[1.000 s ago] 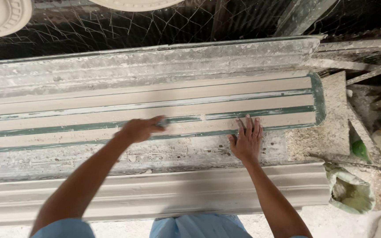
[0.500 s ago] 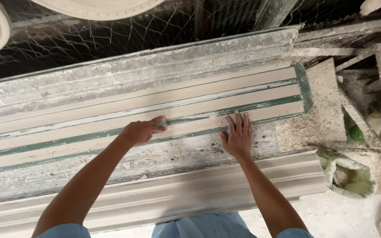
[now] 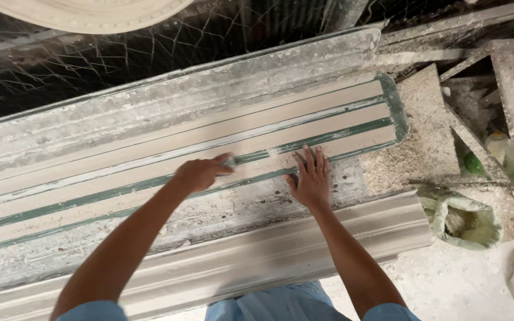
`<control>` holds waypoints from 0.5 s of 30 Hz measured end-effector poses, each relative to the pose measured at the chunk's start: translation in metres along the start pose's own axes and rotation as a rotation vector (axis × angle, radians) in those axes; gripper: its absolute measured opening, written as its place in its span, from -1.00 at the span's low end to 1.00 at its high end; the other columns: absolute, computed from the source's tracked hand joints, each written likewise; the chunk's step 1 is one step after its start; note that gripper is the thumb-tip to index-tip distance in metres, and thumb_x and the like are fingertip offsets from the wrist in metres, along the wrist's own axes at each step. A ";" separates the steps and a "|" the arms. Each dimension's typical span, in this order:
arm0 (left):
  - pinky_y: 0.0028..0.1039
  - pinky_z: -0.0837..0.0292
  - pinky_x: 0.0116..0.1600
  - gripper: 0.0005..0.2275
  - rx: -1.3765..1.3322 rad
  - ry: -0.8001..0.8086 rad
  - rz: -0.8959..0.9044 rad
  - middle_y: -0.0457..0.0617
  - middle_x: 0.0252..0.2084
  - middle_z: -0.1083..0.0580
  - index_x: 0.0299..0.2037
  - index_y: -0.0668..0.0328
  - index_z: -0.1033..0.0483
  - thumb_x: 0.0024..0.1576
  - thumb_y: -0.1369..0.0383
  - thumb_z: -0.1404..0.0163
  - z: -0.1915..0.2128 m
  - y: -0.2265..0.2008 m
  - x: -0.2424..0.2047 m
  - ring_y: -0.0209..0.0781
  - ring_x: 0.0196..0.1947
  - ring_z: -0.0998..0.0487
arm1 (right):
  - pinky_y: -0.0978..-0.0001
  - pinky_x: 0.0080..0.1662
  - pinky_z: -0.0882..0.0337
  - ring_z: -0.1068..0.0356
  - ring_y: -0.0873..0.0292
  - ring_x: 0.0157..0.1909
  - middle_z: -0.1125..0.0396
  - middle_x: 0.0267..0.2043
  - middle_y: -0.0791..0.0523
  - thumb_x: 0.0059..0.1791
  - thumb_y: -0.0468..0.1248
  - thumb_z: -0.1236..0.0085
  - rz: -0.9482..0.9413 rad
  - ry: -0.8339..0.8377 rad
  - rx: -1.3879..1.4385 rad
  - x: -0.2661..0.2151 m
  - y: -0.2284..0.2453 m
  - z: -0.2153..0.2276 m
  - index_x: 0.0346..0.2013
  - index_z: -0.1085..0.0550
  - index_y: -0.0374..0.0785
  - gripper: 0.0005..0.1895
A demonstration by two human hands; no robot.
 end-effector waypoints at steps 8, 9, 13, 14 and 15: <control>-0.25 -0.59 0.02 -0.47 -0.018 -0.221 -0.173 -0.35 0.55 -0.01 0.22 -0.51 -0.46 0.15 0.55 0.09 0.010 -0.094 0.108 -0.06 0.03 -0.60 | -0.23 0.48 0.12 0.19 -0.24 0.59 0.05 0.54 -0.03 0.09 0.13 0.05 0.019 -0.056 0.131 -0.009 -0.004 -0.002 0.41 -0.19 -0.14 -0.31; -0.26 -0.60 0.02 -0.43 0.000 -0.198 -0.171 -0.35 0.57 -0.02 0.22 -0.50 -0.47 0.15 0.62 0.14 0.013 -0.107 0.121 -0.05 0.00 -0.61 | -0.23 0.49 0.12 0.18 -0.25 0.59 0.04 0.54 -0.03 0.10 0.09 0.04 0.033 -0.078 0.203 -0.010 -0.008 -0.003 0.43 -0.16 -0.19 -0.30; -0.24 -0.61 -0.09 -0.48 0.021 -0.209 -0.162 -0.29 0.57 -0.05 0.21 -0.46 -0.49 0.17 0.56 0.11 0.015 -0.116 0.116 -0.06 -0.04 -0.63 | -0.18 0.49 0.06 0.14 -0.29 0.58 0.04 0.53 -0.12 0.14 -0.02 0.03 -0.047 -0.175 0.286 -0.023 -0.047 -0.002 0.40 -0.14 -0.28 -0.38; -0.24 -0.62 -0.13 -0.47 0.001 -0.198 -0.155 -0.30 0.57 -0.03 0.21 -0.46 -0.48 0.14 0.57 0.10 0.017 -0.109 0.106 -0.08 -0.06 -0.62 | -0.18 0.48 0.05 0.13 -0.29 0.57 0.04 0.52 -0.15 0.15 -0.04 0.04 -0.109 -0.183 0.255 -0.023 -0.062 0.000 0.39 -0.15 -0.29 -0.39; -0.25 -0.62 -0.17 -0.46 -0.019 -0.187 -0.149 -0.31 0.57 0.00 0.21 -0.46 -0.46 0.12 0.58 0.10 0.019 -0.103 0.099 -0.09 -0.08 -0.62 | -0.18 0.48 0.03 0.13 -0.30 0.57 0.05 0.52 -0.18 0.16 -0.06 0.04 -0.171 -0.191 0.225 -0.023 -0.076 0.003 0.39 -0.15 -0.31 -0.41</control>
Point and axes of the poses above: each hand's wrist, its own x-axis towards the middle knuckle, its own z-axis out of the back of the hand, y = z × x, the point moved 3 cm from there along x, towards the middle knuckle
